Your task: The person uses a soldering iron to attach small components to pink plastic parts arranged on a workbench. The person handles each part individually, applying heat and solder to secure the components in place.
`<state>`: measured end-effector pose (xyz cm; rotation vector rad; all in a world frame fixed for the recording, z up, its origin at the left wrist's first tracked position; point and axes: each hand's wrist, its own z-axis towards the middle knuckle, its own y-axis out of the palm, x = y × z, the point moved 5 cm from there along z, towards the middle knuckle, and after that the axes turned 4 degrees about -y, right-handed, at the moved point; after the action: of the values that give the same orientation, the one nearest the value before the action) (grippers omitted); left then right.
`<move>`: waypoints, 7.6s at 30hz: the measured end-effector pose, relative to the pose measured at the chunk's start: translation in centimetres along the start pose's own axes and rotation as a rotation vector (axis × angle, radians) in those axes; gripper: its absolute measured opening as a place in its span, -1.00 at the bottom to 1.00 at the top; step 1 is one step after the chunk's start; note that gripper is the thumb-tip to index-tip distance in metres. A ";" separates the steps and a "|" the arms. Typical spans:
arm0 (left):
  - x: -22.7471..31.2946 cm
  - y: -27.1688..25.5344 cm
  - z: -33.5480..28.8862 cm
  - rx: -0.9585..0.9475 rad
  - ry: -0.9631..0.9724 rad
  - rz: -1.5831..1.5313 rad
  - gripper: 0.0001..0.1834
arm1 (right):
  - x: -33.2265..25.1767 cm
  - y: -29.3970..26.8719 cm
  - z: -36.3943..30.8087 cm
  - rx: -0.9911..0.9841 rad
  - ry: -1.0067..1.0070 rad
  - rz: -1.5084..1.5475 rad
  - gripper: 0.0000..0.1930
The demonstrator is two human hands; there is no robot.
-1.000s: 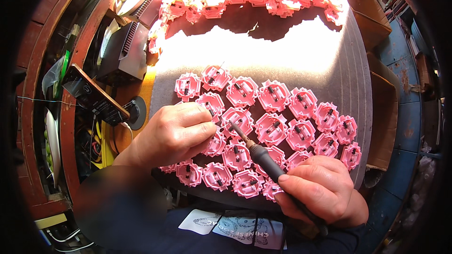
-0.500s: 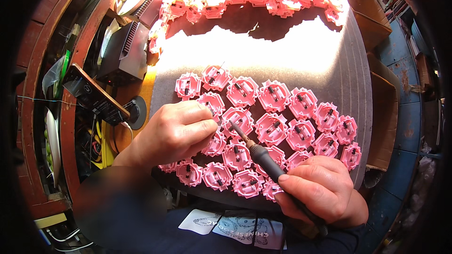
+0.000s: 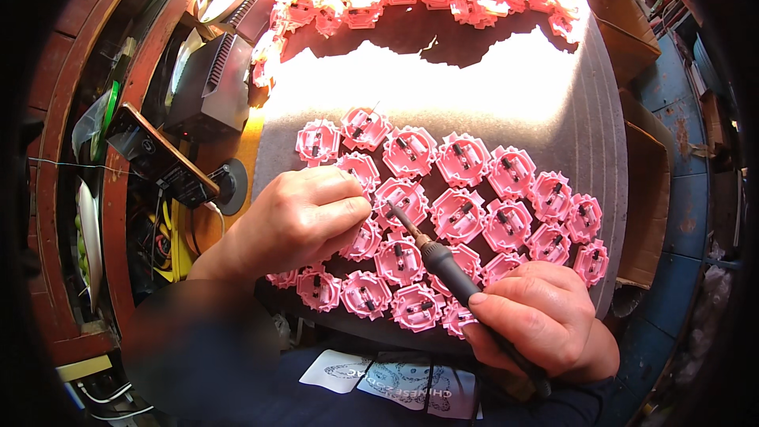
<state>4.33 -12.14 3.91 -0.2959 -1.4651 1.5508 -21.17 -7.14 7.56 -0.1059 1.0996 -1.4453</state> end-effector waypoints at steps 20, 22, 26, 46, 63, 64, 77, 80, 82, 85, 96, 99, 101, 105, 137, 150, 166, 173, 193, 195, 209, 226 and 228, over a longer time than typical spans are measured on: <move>0.4 -3.3 -0.6 0.323 -0.104 -0.040 -0.76 | 0.0 0.0 -0.2 0.024 0.004 -0.015 -0.67; 0.4 -3.3 -0.7 0.321 -0.102 -0.035 -0.76 | 0.0 0.1 -0.1 0.017 0.008 -0.018 -0.67; 0.2 -3.7 -1.2 0.296 -0.107 -0.033 -0.76 | 0.0 0.1 -0.4 0.027 0.041 -0.026 -0.68; -1.5 -4.0 -1.6 0.366 -0.161 -0.079 -0.75 | -1.1 -2.3 0.2 0.145 0.222 -0.138 -0.67; -2.0 0.1 1.5 0.184 0.016 -0.021 -0.78 | 1.6 -0.7 0.1 0.173 0.178 -0.144 -0.68; -2.0 0.1 1.6 0.184 0.012 -0.019 -0.78 | 1.6 -0.8 0.1 0.168 0.176 -0.146 -0.68; -2.1 -0.3 1.5 0.147 -0.019 -0.019 -0.83 | 1.8 -0.5 0.6 0.145 0.136 -0.104 -0.66; -2.0 -0.5 1.5 0.145 -0.022 -0.022 -0.83 | 1.9 -0.4 0.7 0.144 0.123 -0.098 -0.65; -1.9 -0.5 1.5 0.144 -0.029 -0.027 -0.83 | 1.9 -0.4 0.8 0.138 0.121 -0.094 -0.65; -2.0 -0.3 1.4 0.138 -0.034 -0.033 -0.83 | 1.9 -0.3 0.9 0.140 0.118 -0.097 -0.66; -2.1 -0.2 1.6 0.148 -0.036 -0.022 -0.83 | 1.8 -0.3 0.9 0.142 0.118 -0.105 -0.66; -2.1 -0.2 1.7 0.147 -0.034 -0.022 -0.83 | 1.7 -0.3 0.9 0.138 0.119 -0.110 -0.66; -2.1 -0.4 1.7 0.141 -0.041 -0.025 -0.82 | 1.8 -0.3 0.9 0.136 0.121 -0.106 -0.66; -2.2 -0.3 1.6 0.140 -0.045 -0.026 -0.82 | 1.8 -0.3 0.9 0.127 0.127 -0.105 -0.65; -1.6 -0.2 3.2 0.114 0.006 0.028 -0.83 | 1.8 -1.0 0.7 0.158 0.120 -0.155 -0.66; -2.1 0.0 3.1 0.131 -0.022 0.008 -0.82 | 1.8 -0.9 0.7 0.164 0.115 -0.145 -0.65; -2.7 -0.3 3.3 0.202 -0.035 0.032 -0.81 | 2.5 -0.4 0.6 0.161 0.137 -0.067 -0.64; -2.8 -0.1 3.3 0.198 -0.034 0.032 -0.81 | 2.6 -0.1 0.9 0.143 0.127 -0.075 -0.62; -3.1 0.1 3.2 0.189 -0.050 0.053 -0.79 | 2.6 0.0 0.9 0.143 0.122 -0.068 -0.63; -3.2 0.2 3.2 0.179 -0.051 0.047 -0.79 | 2.6 0.0 0.9 0.139 0.124 -0.071 -0.63; -2.3 -1.6 3.0 0.259 -0.023 0.053 -0.82 | 1.8 -0.8 0.7 0.152 0.161 -0.118 -0.62; 1.3 -1.6 6.0 0.070 -0.016 -0.001 -0.84 | 1.0 -3.2 -3.0 0.313 0.226 -0.197 -0.70; 0.9 -0.4 6.5 0.065 0.019 0.013 -0.85 | 1.2 -3.1 -2.6 0.299 0.215 -0.202 -0.69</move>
<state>-0.69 -15.73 6.28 -0.2820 -1.3975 1.5988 -25.37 -7.35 7.55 0.1582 1.0542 -1.8204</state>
